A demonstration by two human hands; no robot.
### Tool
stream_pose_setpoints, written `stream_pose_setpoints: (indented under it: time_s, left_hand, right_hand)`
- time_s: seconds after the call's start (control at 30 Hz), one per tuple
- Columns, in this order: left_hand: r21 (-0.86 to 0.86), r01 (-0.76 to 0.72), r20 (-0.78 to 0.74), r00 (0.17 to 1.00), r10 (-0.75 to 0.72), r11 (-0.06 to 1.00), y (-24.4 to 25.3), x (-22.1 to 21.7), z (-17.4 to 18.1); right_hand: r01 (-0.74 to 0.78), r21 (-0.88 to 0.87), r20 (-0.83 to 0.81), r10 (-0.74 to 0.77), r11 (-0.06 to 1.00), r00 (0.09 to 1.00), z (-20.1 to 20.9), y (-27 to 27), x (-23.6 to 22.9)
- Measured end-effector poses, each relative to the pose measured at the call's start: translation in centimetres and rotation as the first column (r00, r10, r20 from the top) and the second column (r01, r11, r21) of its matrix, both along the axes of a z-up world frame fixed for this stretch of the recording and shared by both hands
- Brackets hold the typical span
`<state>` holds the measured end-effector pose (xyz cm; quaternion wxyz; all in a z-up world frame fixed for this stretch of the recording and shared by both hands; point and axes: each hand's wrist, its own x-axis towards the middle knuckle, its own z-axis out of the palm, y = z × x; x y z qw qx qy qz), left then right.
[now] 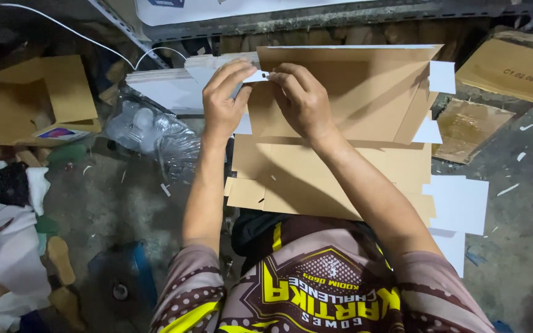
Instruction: Assembling a cardboard box by folding and interlocking flaps.
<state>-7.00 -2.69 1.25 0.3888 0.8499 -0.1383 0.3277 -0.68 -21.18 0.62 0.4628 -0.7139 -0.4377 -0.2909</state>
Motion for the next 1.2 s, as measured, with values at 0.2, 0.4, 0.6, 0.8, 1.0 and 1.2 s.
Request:
stream_pose_setpoints:
  time_s: [0.2, 0.4, 0.6, 0.8, 1.0, 1.2]
  left_hand:
    - [-0.05, -0.065, 0.111, 0.991, 0.07, 0.997, 0.0, 1.6, -2.2]
    - [-0.089, -0.025, 0.03, 0.999, 0.027, 0.996, -0.6, 0.7, 0.2]
    - [-0.005, 0.082, -0.06, 0.995, -0.082, 0.997, 0.5, -0.3, 2.0]
    - [0.084, 0.13, -0.087, 0.989, -0.122, 0.988, 0.9, -0.5, 2.9]
    - [0.058, 0.125, -0.074, 0.99, -0.12, 0.991, 2.1, 0.6, 0.7]
    - [0.044, 0.097, -0.07, 0.993, -0.094, 0.994, 1.8, 0.8, 1.0]
  right_hand:
    - [0.097, 0.148, -0.013, -0.096, 0.984, 0.995, -1.1, 1.4, -0.3]
    - [-0.007, 0.193, -0.094, 0.026, 0.981, 0.995, -1.3, 1.7, -1.5]
    - [-0.007, 0.064, -0.087, 0.012, 0.998, 0.996, 0.1, 1.0, 0.5]
    - [0.066, -0.115, 0.062, -0.059, 0.991, 0.996, 1.9, 0.4, 1.8]
    - [0.045, -0.139, 0.078, -0.034, 0.989, 0.996, 1.5, 0.5, 1.6]
    - [-0.028, -0.131, 0.102, 0.041, 0.991, 0.994, 0.4, 1.1, 2.1]
